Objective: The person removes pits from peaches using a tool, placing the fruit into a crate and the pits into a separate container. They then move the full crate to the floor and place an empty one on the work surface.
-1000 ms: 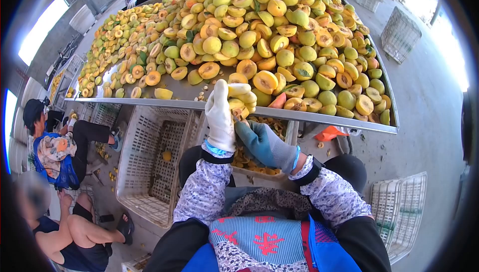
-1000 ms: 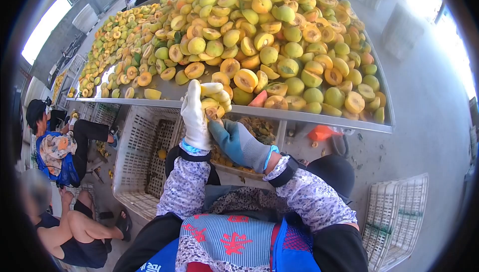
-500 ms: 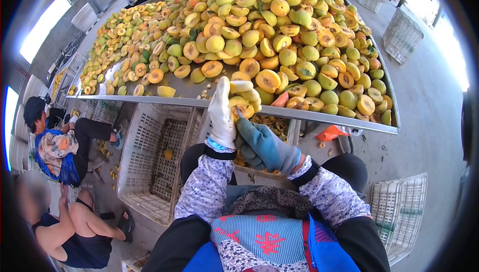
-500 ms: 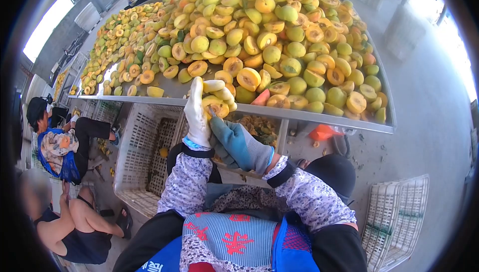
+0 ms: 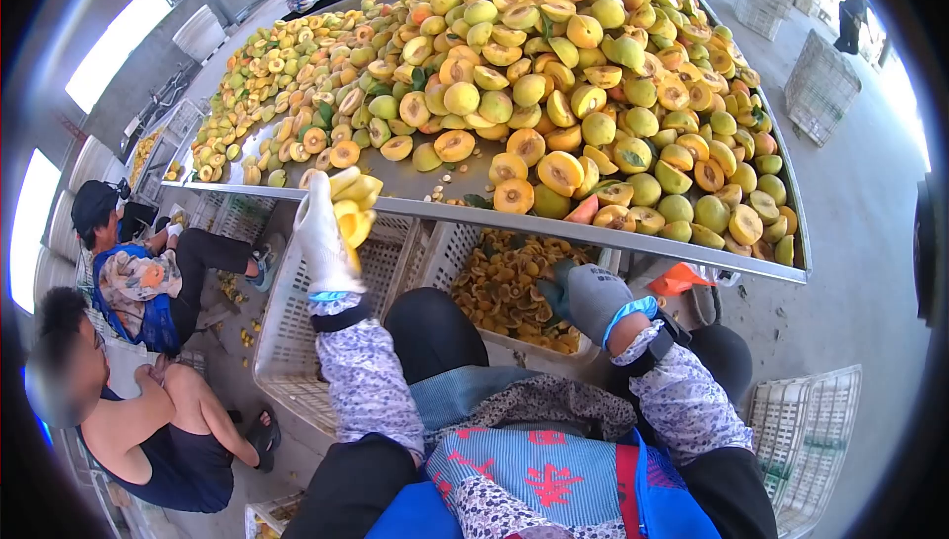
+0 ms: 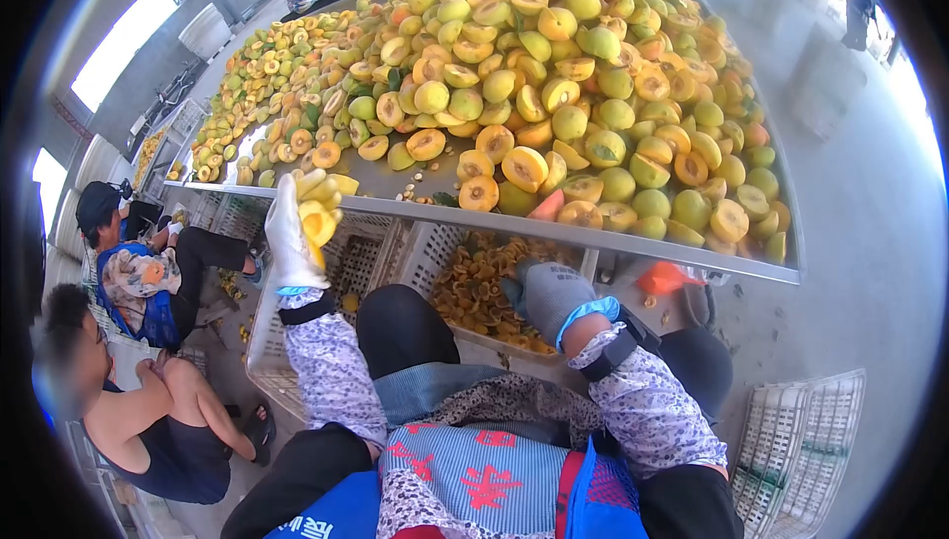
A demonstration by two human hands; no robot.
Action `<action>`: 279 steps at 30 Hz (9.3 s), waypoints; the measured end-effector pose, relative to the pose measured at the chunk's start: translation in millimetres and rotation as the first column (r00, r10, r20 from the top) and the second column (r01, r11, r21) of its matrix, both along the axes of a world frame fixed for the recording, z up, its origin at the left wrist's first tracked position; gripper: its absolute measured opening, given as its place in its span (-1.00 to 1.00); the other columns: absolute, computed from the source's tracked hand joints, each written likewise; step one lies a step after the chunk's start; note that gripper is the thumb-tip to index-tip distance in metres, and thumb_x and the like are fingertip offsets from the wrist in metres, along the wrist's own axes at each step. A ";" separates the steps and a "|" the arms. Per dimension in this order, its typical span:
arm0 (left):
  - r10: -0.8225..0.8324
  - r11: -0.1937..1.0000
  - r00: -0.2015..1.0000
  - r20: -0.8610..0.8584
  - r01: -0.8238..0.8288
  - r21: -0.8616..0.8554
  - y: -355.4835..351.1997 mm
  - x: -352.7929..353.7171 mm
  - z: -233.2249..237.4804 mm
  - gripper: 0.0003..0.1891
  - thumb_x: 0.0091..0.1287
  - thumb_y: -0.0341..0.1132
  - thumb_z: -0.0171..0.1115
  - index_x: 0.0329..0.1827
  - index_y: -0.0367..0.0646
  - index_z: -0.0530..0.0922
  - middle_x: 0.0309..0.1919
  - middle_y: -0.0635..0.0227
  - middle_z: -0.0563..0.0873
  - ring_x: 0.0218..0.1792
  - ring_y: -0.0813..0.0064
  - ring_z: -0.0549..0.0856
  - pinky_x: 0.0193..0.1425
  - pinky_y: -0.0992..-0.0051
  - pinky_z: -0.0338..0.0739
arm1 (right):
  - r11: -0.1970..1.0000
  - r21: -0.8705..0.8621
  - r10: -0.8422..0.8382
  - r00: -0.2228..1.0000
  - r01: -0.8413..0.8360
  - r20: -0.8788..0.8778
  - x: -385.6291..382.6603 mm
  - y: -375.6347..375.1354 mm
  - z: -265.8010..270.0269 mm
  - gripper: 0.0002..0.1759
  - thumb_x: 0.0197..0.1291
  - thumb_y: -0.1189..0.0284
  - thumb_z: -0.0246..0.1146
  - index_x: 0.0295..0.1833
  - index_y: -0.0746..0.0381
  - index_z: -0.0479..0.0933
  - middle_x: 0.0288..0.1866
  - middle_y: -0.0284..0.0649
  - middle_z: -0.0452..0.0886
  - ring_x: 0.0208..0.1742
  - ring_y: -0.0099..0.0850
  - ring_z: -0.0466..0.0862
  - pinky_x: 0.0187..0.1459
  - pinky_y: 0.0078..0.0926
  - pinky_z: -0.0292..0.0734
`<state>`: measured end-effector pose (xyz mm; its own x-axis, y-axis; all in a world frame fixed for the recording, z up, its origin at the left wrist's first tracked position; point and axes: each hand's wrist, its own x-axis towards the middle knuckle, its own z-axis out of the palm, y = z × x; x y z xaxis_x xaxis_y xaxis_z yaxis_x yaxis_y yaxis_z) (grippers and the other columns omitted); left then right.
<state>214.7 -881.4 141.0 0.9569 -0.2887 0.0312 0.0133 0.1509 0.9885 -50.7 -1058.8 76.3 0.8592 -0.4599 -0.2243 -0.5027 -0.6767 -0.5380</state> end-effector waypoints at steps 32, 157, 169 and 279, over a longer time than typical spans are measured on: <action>-0.295 0.930 0.914 0.278 0.341 -0.135 -112.7 -74.3 -30.7 -0.80 0.37 -0.24 0.30 -0.19 -0.21 0.60 -0.13 0.25 0.67 -0.10 0.43 0.66 0.05 0.41 0.52 | 0.923 0.378 -0.265 0.597 -0.071 0.758 47.3 11.7 -0.1 -0.81 0.58 0.40 0.08 0.07 0.30 0.49 -0.37 -0.46 0.43 -0.37 -0.64 0.37 -0.34 -0.66 0.33; -0.440 0.854 0.891 0.114 0.454 -0.253 -92.7 -121.3 -30.5 -0.45 0.66 0.06 -0.16 0.10 -0.36 0.51 -0.09 0.05 0.75 -0.13 0.24 0.79 -0.01 0.32 0.76 | 0.974 0.221 -0.101 0.789 -0.045 0.606 30.1 16.2 10.2 -0.71 0.50 0.26 0.18 0.06 0.27 0.58 -0.28 0.03 0.71 -0.19 -0.06 0.76 -0.18 -0.21 0.60; -0.491 0.822 0.867 0.085 0.493 -0.283 -95.2 -119.5 -29.1 -0.38 0.64 0.09 -0.11 0.02 -0.38 0.65 -0.24 0.07 0.77 -0.26 0.27 0.77 -0.09 0.32 0.71 | 0.726 0.678 -0.252 0.870 -0.120 0.424 19.3 22.0 18.9 -0.54 0.61 0.11 0.03 -0.11 0.30 0.60 -0.38 -0.43 0.59 -0.29 -0.68 0.47 -0.26 -0.59 0.46; -0.524 0.807 0.793 0.311 0.579 -0.118 -100.8 -92.8 7.1 -0.48 0.65 -0.01 -0.02 0.18 -0.37 0.62 -0.06 0.22 0.77 -0.02 0.52 0.72 0.15 0.54 0.58 | 0.984 0.170 -0.110 0.554 -0.058 0.826 37.6 7.9 31.6 -0.72 0.57 0.32 0.07 -0.15 0.32 0.47 -0.46 -0.20 0.53 -0.41 -0.39 0.55 -0.34 -0.33 0.45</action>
